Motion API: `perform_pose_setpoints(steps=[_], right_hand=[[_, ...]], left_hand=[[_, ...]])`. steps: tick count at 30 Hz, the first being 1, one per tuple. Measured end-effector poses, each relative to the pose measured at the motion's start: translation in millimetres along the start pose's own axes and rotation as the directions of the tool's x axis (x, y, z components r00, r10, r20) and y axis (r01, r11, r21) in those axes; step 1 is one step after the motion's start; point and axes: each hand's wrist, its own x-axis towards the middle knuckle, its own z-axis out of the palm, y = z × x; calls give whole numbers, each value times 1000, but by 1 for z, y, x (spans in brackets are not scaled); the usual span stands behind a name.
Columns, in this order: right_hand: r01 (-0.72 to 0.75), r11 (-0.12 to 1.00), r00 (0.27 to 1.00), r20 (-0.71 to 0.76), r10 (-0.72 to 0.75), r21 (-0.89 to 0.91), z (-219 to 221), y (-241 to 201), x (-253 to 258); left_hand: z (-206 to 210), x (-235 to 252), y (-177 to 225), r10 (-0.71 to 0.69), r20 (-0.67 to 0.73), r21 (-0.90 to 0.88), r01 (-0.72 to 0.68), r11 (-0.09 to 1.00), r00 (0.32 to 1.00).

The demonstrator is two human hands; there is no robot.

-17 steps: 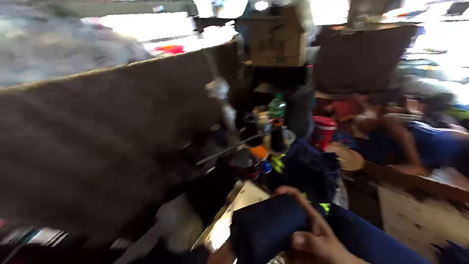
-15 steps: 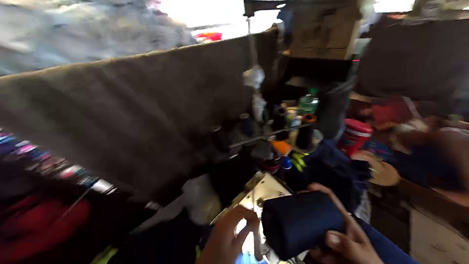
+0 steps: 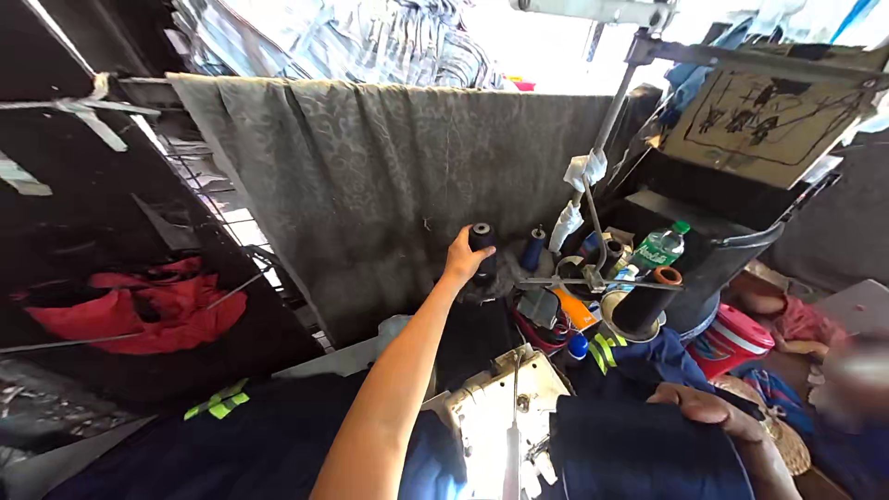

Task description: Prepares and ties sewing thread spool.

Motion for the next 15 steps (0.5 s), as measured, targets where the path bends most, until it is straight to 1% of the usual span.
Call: perform_pose_setpoints(steps=[1, 3, 5, 6, 8, 9, 10, 12, 13, 14, 15], right_hand=[[-3, 999, 1000, 12, 3, -38, -2, 0, 3], [-4, 994, 999, 35, 8, -106, -2, 2, 11], [22, 986, 998, 61, -12, -166, 3, 5, 29], [44, 979, 997, 73, -30, -197, 8, 7, 41], [76, 963, 994, 101, -51, -260, 24, 10, 72], [84, 950, 992, 115, -51, -301, 35, 11, 89], [88, 921, 990, 135, -39, -379, 47, 13, 107], [101, 807, 982, 186, 11, -582, 70, 19, 145], [86, 758, 974, 214, 72, -646, 80, 22, 166], [45, 716, 959, 231, 165, -697, 90, 25, 188], [-15, 673, 937, 225, 268, -740, 98, 29, 210]], left_hand=[[-7, 2, 8, 54, -58, -137, -62, 989, 997], [-31, 9, 37, 126, -201, -395, -198, 897, 972], [-65, 10, 70, 156, -307, -527, -304, 794, 939], [-83, 6, 85, 145, -333, -558, -319, 766, 931], [-122, -13, 105, 120, -345, -567, -309, 764, 931], [-141, -30, 109, 101, -315, -540, -266, 799, 944], [-159, -49, 108, 72, -276, -485, -203, 851, 959], [-188, -94, 94, 5, -187, -340, -70, 938, 982], [-200, -119, 82, -23, -151, -297, -24, 955, 988], [-210, -141, 72, -46, -130, -277, 8, 961, 990], [-220, -162, 59, -54, -112, -297, 18, 955, 992]])
